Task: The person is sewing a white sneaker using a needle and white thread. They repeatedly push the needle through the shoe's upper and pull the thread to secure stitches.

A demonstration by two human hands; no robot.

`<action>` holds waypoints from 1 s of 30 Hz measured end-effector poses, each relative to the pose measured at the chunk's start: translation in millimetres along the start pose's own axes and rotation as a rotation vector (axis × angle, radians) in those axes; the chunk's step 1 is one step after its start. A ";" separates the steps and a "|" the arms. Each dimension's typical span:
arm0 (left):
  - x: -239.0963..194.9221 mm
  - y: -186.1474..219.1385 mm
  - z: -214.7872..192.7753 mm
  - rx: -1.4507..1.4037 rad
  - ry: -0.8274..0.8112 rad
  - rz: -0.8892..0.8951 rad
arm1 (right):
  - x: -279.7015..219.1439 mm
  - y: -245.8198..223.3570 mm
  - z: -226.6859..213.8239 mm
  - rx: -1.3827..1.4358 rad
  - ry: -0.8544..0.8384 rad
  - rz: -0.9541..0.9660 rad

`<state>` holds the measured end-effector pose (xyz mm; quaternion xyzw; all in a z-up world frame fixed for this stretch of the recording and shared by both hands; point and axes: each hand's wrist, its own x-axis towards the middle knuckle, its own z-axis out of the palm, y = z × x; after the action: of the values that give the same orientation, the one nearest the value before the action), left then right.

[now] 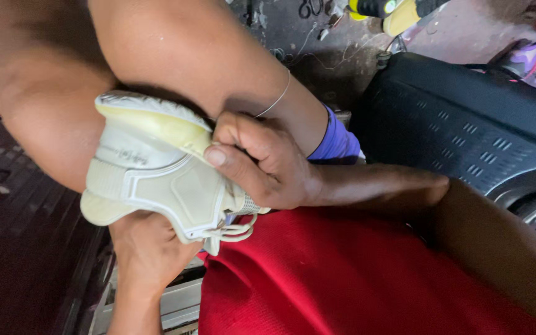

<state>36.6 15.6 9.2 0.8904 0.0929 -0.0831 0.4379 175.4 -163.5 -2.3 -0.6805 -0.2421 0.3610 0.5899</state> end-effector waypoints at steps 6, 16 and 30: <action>-14.9 -2.3 -4.4 0.008 -0.141 -0.183 | 3.8 -8.7 -12.9 0.218 -0.152 0.203; 9.4 37.0 -19.4 -0.158 -0.206 -0.231 | -15.9 -16.1 -93.9 -0.036 0.032 0.003; 3.4 49.2 0.6 -0.386 -0.104 -0.607 | -44.7 12.3 -74.4 -0.379 -0.313 -0.022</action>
<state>51.6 -14.1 45.7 0.7178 0.3445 -0.2353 0.5574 204.2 -246.3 -1.8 -0.7122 -0.4014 0.4038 0.4106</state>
